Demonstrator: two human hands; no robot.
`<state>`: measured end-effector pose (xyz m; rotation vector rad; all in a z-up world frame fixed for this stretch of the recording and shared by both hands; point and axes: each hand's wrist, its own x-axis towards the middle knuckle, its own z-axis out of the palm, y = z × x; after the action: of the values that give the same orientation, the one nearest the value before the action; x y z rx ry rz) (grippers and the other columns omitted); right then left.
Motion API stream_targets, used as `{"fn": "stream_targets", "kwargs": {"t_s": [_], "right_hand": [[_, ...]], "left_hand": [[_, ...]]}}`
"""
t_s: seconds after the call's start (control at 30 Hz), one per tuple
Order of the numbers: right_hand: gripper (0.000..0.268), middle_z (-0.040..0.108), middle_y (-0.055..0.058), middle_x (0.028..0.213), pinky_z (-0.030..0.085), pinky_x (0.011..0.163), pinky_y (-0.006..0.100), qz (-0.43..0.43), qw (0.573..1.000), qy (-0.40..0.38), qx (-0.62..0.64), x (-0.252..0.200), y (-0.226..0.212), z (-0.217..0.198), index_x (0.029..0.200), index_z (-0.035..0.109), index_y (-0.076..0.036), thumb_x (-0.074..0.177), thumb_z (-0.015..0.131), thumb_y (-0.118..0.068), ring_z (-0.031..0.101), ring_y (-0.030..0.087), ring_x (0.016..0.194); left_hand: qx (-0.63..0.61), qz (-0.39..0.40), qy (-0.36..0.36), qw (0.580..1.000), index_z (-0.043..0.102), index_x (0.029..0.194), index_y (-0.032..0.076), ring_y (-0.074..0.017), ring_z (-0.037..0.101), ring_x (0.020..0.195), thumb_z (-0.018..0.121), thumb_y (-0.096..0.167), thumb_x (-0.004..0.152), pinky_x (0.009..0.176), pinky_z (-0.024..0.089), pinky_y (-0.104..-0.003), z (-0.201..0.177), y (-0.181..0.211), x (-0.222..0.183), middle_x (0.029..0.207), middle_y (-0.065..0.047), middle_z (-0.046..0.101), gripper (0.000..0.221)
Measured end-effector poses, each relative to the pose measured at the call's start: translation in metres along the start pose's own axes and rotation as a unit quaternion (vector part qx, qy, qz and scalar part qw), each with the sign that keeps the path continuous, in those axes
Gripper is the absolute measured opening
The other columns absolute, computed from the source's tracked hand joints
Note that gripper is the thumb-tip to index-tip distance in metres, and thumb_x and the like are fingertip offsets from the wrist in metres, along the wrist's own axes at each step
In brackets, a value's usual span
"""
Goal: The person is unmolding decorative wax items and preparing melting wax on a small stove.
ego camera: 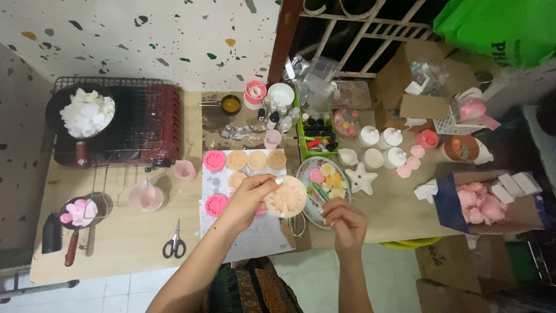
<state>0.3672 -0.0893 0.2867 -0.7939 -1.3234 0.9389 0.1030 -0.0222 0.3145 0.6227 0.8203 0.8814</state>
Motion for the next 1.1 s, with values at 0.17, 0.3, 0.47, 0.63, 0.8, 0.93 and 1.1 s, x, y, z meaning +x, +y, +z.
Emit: {"fn": "stream_targets", "kwargs": {"t_s": [0.17,0.3,0.47,0.63,0.8,0.93,1.1], "right_hand": [[0.009,0.067,0.011,0.098,0.054,0.075,0.024,0.094,0.984,0.030,-0.148,0.014,-0.031,0.038,0.084,0.068,0.005,0.078,0.062,0.009,0.068,0.015,0.095],[0.013,0.071,0.018,0.081,0.051,0.062,0.033,0.285,0.923,0.182,-0.184,-0.001,-0.010,0.036,0.102,0.078,0.007,0.089,0.077,0.003,0.062,0.027,0.072],[0.021,0.071,0.005,0.103,0.057,0.081,0.025,0.096,0.971,0.100,-0.193,0.022,-0.039,0.063,0.107,0.073,0.004,0.086,0.071,0.005,0.068,0.013,0.093],[0.019,0.067,0.003,0.102,0.056,0.077,0.024,0.016,0.958,0.127,-0.258,0.028,-0.058,0.092,0.107,0.072,0.000,0.088,0.071,0.004,0.065,0.012,0.086],[0.027,0.072,0.004,0.097,0.054,0.056,0.023,0.019,0.920,0.051,-0.388,0.046,-0.072,0.118,0.094,0.073,-0.005,0.069,0.083,-0.005,0.064,0.009,0.064],[0.019,0.071,0.003,0.091,0.052,0.056,0.025,0.058,0.911,0.061,-0.405,0.044,-0.054,0.118,0.094,0.075,-0.004,0.077,0.082,-0.006,0.063,0.010,0.063],[0.014,0.069,0.005,0.090,0.053,0.060,0.026,0.061,0.915,0.083,-0.389,0.038,-0.036,0.117,0.095,0.074,-0.002,0.082,0.078,-0.006,0.064,0.012,0.065]], "left_hand": [[-0.017,-0.012,0.004,1.000,0.072,0.104,0.004,-0.0078,0.069,0.077,0.067,0.024,0.096,0.061,0.053,-0.023,0.002,-0.001,-0.004,0.091,0.000,0.071,0.022],[-0.042,-0.010,-0.008,0.999,0.071,0.104,0.003,-0.0093,0.071,0.083,0.069,0.024,0.095,0.070,0.059,-0.026,0.000,-0.003,-0.005,0.094,-0.001,0.071,0.023],[-0.038,-0.011,0.021,0.999,0.072,0.108,0.003,-0.0095,0.071,0.086,0.069,0.024,0.094,0.073,0.059,-0.027,0.003,-0.002,-0.010,0.096,-0.001,0.072,0.025],[-0.046,-0.005,0.046,0.998,0.073,0.112,0.003,-0.0104,0.072,0.089,0.070,0.024,0.092,0.077,0.060,-0.028,0.007,-0.003,-0.011,0.101,-0.002,0.074,0.029],[-0.038,0.025,0.050,0.998,0.073,0.117,0.000,-0.0113,0.071,0.088,0.070,0.023,0.094,0.077,0.060,-0.029,0.008,-0.017,-0.006,0.103,-0.006,0.074,0.032],[-0.052,0.047,0.041,0.997,0.073,0.117,-0.001,-0.0115,0.071,0.090,0.069,0.023,0.095,0.078,0.060,-0.028,0.009,-0.023,-0.006,0.104,-0.007,0.074,0.032],[-0.060,0.039,0.054,0.996,0.071,0.118,0.000,-0.0122,0.071,0.093,0.069,0.021,0.094,0.081,0.060,-0.028,0.009,-0.032,-0.003,0.105,-0.006,0.074,0.032]]}}
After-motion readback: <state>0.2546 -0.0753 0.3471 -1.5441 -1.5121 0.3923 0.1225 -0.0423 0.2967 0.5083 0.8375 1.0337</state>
